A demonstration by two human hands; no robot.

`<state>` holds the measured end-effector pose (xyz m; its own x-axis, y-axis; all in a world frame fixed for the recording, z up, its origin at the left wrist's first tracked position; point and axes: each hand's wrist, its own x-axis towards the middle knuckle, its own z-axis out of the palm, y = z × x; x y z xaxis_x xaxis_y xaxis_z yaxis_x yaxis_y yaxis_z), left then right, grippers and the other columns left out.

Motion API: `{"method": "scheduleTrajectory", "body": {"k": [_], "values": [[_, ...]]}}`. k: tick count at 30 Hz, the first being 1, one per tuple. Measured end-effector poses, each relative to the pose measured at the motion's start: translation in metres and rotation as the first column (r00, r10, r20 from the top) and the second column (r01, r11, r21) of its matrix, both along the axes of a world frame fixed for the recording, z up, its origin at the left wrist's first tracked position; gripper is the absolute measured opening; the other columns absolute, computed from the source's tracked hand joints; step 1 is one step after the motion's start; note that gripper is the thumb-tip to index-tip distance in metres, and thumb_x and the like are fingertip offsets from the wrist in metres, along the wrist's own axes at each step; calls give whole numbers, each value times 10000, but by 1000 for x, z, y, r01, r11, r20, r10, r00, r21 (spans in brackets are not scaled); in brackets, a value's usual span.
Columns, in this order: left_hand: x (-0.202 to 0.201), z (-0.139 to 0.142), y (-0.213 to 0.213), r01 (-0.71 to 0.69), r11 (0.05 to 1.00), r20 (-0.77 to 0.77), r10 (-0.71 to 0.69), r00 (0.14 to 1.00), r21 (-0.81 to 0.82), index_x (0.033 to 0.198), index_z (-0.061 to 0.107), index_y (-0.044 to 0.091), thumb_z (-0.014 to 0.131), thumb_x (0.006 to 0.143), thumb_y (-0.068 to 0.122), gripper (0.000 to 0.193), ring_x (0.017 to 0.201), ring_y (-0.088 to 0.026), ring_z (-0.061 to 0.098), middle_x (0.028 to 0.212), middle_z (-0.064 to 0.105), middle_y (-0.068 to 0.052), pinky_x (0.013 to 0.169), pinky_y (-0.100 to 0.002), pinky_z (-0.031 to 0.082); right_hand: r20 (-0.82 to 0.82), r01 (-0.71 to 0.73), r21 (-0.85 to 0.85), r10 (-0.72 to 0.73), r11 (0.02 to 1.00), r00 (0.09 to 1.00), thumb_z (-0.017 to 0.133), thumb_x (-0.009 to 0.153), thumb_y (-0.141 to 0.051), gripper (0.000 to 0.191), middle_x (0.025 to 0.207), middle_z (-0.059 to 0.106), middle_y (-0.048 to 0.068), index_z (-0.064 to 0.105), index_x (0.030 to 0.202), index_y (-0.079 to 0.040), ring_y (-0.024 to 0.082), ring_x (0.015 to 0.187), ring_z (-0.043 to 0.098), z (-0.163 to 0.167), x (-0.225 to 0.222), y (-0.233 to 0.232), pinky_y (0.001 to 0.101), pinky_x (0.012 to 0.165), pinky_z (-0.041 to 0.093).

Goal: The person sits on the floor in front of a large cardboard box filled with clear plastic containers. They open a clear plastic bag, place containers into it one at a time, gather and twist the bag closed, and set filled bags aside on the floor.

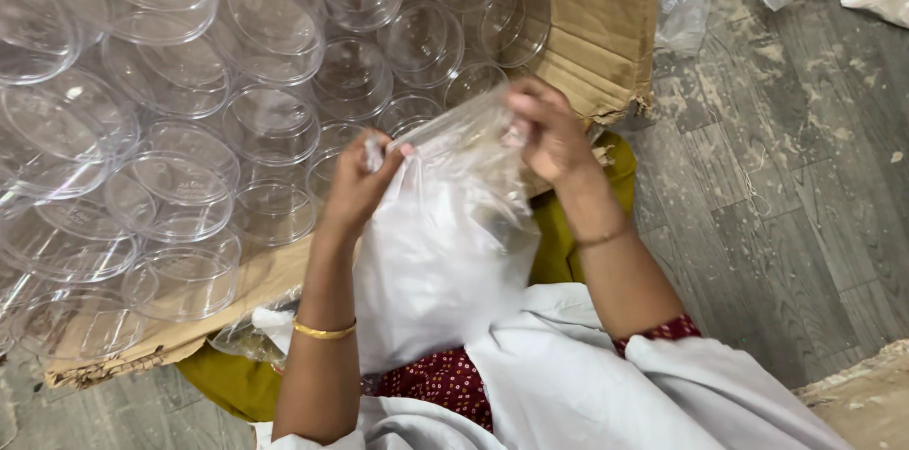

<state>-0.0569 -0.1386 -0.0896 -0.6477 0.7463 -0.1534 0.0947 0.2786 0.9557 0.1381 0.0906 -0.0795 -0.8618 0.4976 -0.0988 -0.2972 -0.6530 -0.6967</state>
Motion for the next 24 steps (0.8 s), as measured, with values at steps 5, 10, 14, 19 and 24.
{"method": "scheduleTrajectory", "body": {"k": [5,10,14,19,24], "values": [[13,22,17,-214,880,-531,-51,846,-425,1204,686,77,700,911,147,301,822,-395,712,871,724,-255,727,-489,556,612,-420,725,-232,547,756,599,986,-126,107,868,689,16,666,1050,-72,139,742,660,-25,-64,-6,294,657,527],[22,25,20,-202,945,-655,-17,756,-259,1112,693,33,663,900,120,232,810,-417,717,865,734,-223,730,-494,546,496,-365,853,-363,374,789,571,1046,-171,131,888,711,72,613,1104,-61,160,771,712,-21,-55,-17,274,639,532],[40,14,33,-88,996,-165,85,983,-7,1165,650,31,540,1098,198,211,782,-304,635,866,674,-191,736,-402,479,283,-123,938,-512,324,811,536,1108,-207,153,885,708,40,593,1136,-68,124,757,718,22,3,-31,272,644,585],[91,-1,60,91,990,266,-117,957,108,1226,689,59,521,1076,192,261,803,-197,552,957,642,-145,742,-360,475,347,236,678,-585,696,733,571,1122,-179,130,805,617,18,597,1144,-54,73,666,588,51,80,-52,246,585,479],[104,-10,71,18,995,7,-19,1000,103,1370,542,111,570,981,147,391,831,-145,619,1007,711,-116,787,-296,486,373,87,808,-622,582,689,590,1070,-159,113,846,645,-1,600,1098,-50,50,710,622,20,99,-54,217,611,497]]}}
